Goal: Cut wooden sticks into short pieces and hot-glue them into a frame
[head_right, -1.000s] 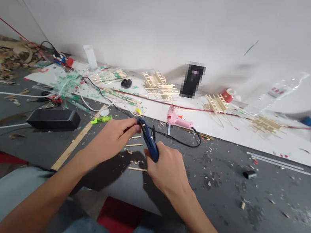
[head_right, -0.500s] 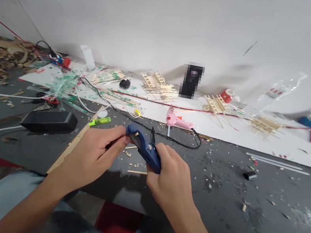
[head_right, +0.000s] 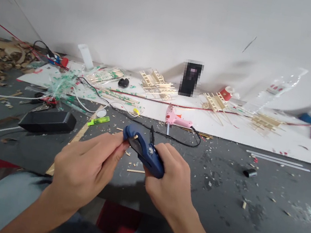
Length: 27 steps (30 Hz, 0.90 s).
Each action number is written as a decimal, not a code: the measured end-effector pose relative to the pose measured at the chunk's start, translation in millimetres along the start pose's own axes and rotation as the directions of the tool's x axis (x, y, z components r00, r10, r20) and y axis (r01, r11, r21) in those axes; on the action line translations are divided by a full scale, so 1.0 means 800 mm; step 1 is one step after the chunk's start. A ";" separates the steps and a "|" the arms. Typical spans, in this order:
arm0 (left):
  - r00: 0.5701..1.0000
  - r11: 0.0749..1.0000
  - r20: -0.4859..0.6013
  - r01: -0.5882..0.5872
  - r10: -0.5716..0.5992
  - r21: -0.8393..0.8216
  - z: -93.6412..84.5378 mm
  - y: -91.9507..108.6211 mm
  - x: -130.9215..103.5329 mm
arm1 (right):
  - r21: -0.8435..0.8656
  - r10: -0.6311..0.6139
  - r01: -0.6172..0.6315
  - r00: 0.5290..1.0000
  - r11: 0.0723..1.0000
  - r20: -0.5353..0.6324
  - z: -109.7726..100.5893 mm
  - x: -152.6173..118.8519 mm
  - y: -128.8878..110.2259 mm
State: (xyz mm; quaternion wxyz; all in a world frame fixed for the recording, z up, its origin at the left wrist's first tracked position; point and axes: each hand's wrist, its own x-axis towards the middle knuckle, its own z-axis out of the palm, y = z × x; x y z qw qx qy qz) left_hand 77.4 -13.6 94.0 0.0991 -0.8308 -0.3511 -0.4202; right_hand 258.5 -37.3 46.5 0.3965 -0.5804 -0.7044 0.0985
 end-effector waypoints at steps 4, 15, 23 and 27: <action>1.000 0.999 0.019 -0.022 0.021 0.028 -0.011 0.008 0.005 | 0.007 -0.025 0.025 0.998 1.000 -0.054 -0.002 -0.002 -0.006; 0.943 0.975 0.268 0.217 -0.198 -0.042 0.019 -0.015 0.011 | -0.097 0.125 -0.125 0.992 0.987 -0.003 0.022 0.019 0.007; 0.881 0.941 0.371 0.334 -0.294 -0.047 0.041 -0.038 0.009 | -0.148 0.228 -0.219 0.973 0.964 0.045 0.045 0.031 0.026; 0.883 0.927 0.357 0.361 -0.305 -0.101 0.039 -0.044 0.008 | -0.182 0.275 -0.264 0.961 0.947 0.036 0.038 0.036 0.028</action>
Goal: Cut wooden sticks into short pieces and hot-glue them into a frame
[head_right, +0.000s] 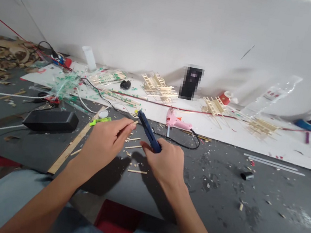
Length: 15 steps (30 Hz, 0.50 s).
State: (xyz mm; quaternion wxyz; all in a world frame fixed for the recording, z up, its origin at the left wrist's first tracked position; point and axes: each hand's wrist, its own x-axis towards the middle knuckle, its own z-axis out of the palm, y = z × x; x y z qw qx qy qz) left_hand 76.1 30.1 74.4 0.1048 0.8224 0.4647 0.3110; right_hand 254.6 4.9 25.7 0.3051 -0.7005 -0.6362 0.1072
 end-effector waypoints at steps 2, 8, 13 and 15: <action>1.000 0.999 -0.015 0.000 0.000 -0.048 -0.002 -0.003 -0.001 | -0.014 0.027 -0.027 1.000 1.000 -0.004 -0.012 0.000 0.009; 1.000 0.941 -0.005 0.015 -0.017 -0.338 -0.012 -0.004 -0.009 | -0.290 0.081 -0.087 0.996 0.953 -0.032 -0.059 -0.018 0.092; 0.991 0.805 0.090 0.129 -0.094 -0.579 -0.023 0.004 -0.014 | -0.480 -0.125 0.103 0.992 0.871 -0.014 -0.067 -0.049 0.169; 0.980 0.682 0.159 0.199 -0.122 -0.704 -0.025 0.005 -0.013 | -0.509 -0.171 0.146 0.985 0.849 -0.003 -0.065 -0.059 0.185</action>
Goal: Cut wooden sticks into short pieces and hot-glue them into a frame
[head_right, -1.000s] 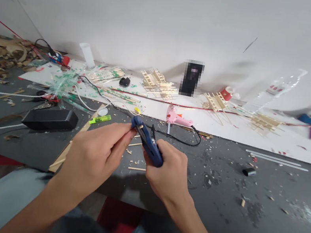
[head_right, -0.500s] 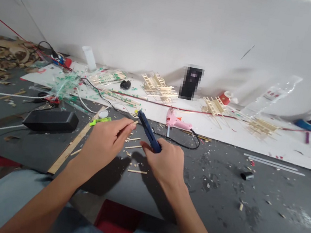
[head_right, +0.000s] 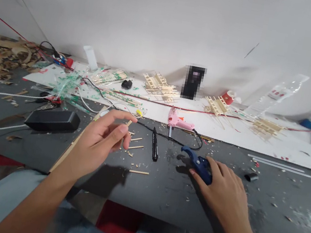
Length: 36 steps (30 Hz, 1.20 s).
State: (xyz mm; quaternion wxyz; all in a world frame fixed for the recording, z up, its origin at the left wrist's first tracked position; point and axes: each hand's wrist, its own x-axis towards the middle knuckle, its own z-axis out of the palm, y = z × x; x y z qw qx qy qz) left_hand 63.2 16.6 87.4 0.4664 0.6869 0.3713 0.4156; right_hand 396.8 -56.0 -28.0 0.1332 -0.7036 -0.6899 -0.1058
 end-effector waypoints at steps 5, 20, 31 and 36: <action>0.997 0.959 -0.010 0.065 -0.070 -0.276 -0.004 -0.007 0.002 | -0.017 -0.019 0.019 1.000 1.000 -0.004 0.009 -0.014 0.006; 0.974 0.940 -0.003 0.216 -0.225 -0.262 0.043 -0.059 -0.066 | 0.683 -0.428 0.208 0.888 0.700 0.167 -0.057 0.034 -0.166; 0.986 0.657 0.083 0.032 -0.143 0.754 0.019 -0.103 -0.071 | 0.516 -0.483 0.342 0.860 0.785 0.164 -0.005 0.035 -0.137; 0.994 0.652 0.103 -0.062 -0.024 0.755 0.020 -0.112 -0.074 | 0.575 -0.360 0.256 0.930 0.777 0.073 -0.003 0.039 -0.131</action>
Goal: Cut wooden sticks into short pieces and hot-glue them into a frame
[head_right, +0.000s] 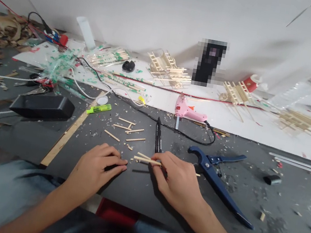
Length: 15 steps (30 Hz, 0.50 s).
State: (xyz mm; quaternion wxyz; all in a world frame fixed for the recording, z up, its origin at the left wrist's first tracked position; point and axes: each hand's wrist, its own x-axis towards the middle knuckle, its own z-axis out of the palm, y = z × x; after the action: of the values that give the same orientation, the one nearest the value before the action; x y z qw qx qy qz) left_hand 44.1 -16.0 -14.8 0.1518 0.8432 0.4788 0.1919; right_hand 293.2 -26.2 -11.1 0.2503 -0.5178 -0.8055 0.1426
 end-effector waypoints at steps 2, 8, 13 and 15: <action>0.997 0.997 -0.018 -0.073 0.074 0.038 0.001 0.000 -0.001 | 0.005 0.014 -0.014 1.000 1.000 -0.028 0.003 0.000 0.002; 0.992 0.986 0.029 -0.125 0.122 0.114 0.011 0.006 -0.001 | 0.007 0.019 -0.018 0.997 1.000 -0.073 0.010 -0.001 0.003; 0.998 0.999 0.058 -0.034 0.034 -0.002 0.002 0.003 0.001 | -0.006 -0.010 0.009 0.998 1.000 -0.063 0.016 -0.004 0.000; 0.998 0.995 0.061 0.033 -0.027 -0.095 -0.007 0.000 0.003 | -0.010 -0.007 0.007 0.998 1.000 -0.062 0.018 -0.004 -0.001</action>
State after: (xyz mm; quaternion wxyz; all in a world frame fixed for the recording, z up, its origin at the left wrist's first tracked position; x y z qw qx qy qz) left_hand 42.8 -13.7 -9.5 0.2091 0.8330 0.4768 0.1872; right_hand 285.9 -29.0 -23.5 0.2731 -0.5204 -0.7999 0.1217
